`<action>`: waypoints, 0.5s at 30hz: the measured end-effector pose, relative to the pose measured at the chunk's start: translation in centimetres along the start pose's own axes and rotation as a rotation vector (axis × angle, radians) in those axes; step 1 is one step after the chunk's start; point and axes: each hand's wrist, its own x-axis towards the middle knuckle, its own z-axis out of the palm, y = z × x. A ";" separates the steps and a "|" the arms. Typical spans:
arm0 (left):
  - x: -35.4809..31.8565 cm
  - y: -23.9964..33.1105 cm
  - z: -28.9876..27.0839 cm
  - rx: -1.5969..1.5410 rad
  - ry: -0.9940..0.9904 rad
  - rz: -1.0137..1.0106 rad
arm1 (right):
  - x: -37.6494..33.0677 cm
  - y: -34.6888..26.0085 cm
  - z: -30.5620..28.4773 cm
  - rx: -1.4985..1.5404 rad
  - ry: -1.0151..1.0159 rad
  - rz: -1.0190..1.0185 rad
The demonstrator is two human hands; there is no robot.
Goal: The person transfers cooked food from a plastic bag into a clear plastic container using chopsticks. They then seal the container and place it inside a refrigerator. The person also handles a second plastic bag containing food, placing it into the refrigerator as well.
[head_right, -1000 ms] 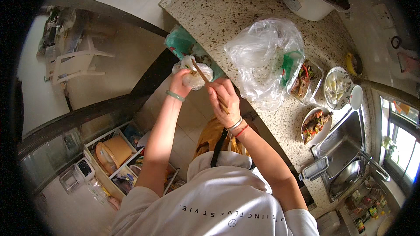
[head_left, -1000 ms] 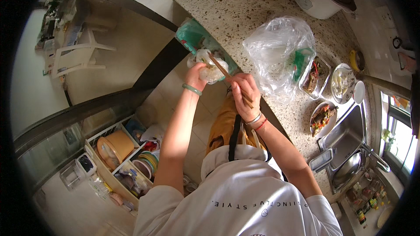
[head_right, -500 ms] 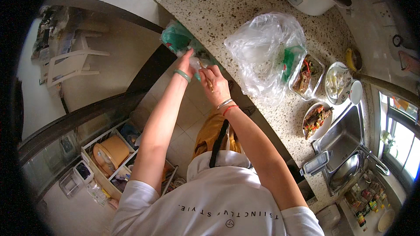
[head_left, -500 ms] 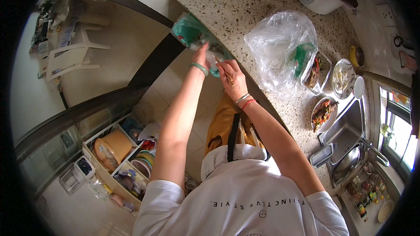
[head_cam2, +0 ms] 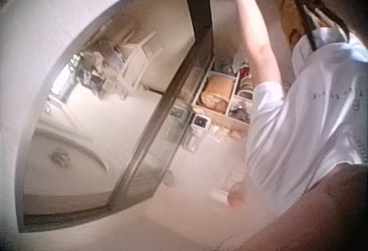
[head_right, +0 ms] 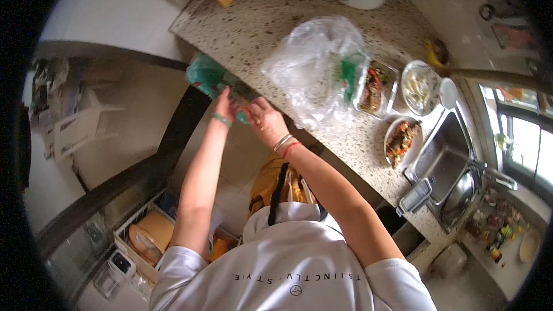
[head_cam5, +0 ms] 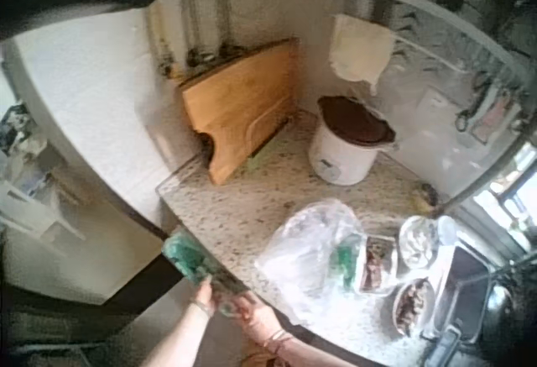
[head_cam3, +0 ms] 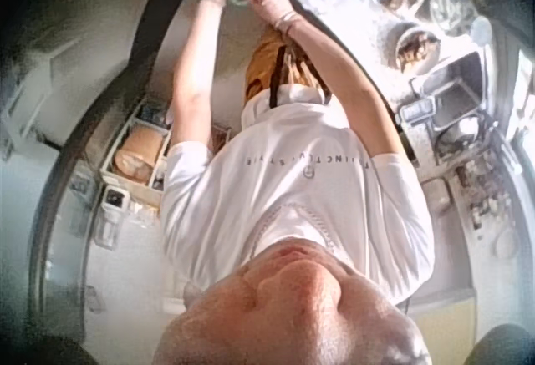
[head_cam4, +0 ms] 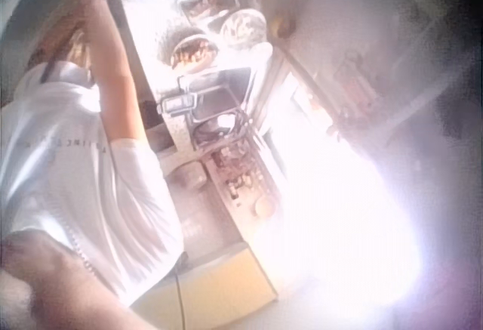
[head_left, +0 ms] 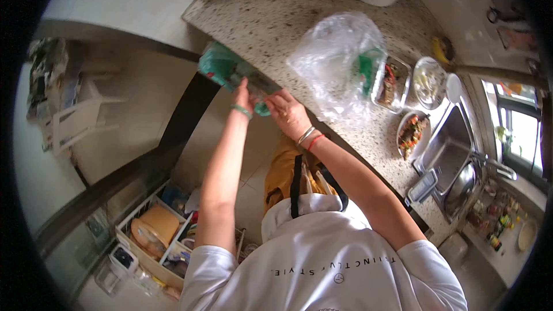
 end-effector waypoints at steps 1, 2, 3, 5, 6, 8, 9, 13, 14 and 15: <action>-3.1 0.2 3.2 0.113 0.087 0.096 | -0.2 -1.5 -2.0 0.030 0.045 0.023; -6.3 0.8 6.4 0.233 0.164 0.202 | -0.3 -2.7 -4.0 0.062 0.101 0.045; -8.2 0.8 6.8 0.209 0.146 0.320 | -0.8 -4.1 -5.6 0.065 0.150 -0.013; -13.2 1.3 9.7 0.211 0.047 0.512 | -2.1 -6.3 -9.6 0.082 0.170 -0.075; -17.2 1.8 12.6 0.229 -0.032 0.594 | -2.9 -7.1 -11.7 0.035 0.172 -0.166; -21.6 0.9 16.0 0.310 -0.253 0.670 | -4.6 -8.0 -14.9 -0.023 0.277 -0.266; -23.1 -0.3 17.9 0.361 -0.311 0.708 | -5.6 -8.4 -16.4 -0.030 0.320 -0.255; -26.4 -7.4 25.1 0.542 -0.687 0.464 | -10.5 -7.2 -21.9 -0.330 0.441 -0.164; -26.4 -9.5 26.9 0.538 -0.773 0.368 | -12.0 -6.4 -22.9 -0.391 0.496 -0.115; -26.1 -12.0 28.2 0.554 -0.839 0.334 | -13.6 -5.6 -23.9 -0.457 0.560 -0.060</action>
